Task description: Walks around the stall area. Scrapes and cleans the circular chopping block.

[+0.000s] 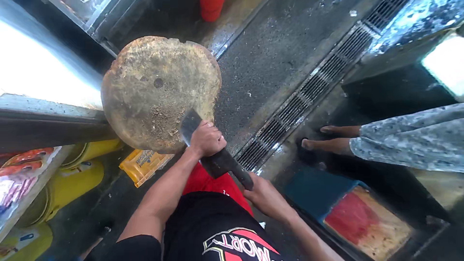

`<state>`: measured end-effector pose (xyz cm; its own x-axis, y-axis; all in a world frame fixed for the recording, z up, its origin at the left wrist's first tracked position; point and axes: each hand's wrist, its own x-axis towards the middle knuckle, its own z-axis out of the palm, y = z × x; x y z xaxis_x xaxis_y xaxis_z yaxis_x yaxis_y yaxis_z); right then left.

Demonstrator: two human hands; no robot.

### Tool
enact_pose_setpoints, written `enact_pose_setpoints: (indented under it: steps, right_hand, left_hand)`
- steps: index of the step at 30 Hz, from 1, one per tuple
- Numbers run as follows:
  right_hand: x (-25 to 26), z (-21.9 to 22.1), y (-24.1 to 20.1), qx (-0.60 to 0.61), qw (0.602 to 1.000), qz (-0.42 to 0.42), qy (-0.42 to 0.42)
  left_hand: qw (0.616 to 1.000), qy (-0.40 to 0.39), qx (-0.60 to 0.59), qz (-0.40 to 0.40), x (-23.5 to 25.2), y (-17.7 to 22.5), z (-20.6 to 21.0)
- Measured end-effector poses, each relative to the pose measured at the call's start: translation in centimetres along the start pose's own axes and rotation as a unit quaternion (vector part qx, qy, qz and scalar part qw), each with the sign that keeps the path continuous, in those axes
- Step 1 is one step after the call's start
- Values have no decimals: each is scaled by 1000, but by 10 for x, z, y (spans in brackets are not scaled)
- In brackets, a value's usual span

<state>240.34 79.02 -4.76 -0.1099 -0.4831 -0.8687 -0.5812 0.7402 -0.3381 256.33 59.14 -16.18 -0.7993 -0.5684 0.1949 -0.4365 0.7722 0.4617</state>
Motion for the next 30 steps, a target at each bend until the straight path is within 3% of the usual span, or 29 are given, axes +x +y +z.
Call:
enact_pose_setpoints:
  steps: [4,10,14,16,22,27,30]
  right_hand:
    - [-16,-8,17,70,996,46,42]
    - [-37,96,-43,59,996,58,39]
    - [-43,97,-18,161,975,76,129]
    - [-42,103,-7,184,971,81,131]
    - [-16,178,-49,137,987,33,76]
    - [-36,151,-10,172,973,57,145]
    - [-43,155,-19,179,972,76,131]
  left_hand:
    - [996,-57,-27,70,48,27,17]
    - [993,-32,-39,102,-45,-18,-22]
    - [983,-72,-50,164,-2,9,-2]
    - [976,-94,-52,190,6,21,5]
    - [984,-102,-3,148,-81,-38,-36]
    - [977,-82,-29,195,-36,10,-6]
    - [971,-80,-45,221,-39,12,-5]
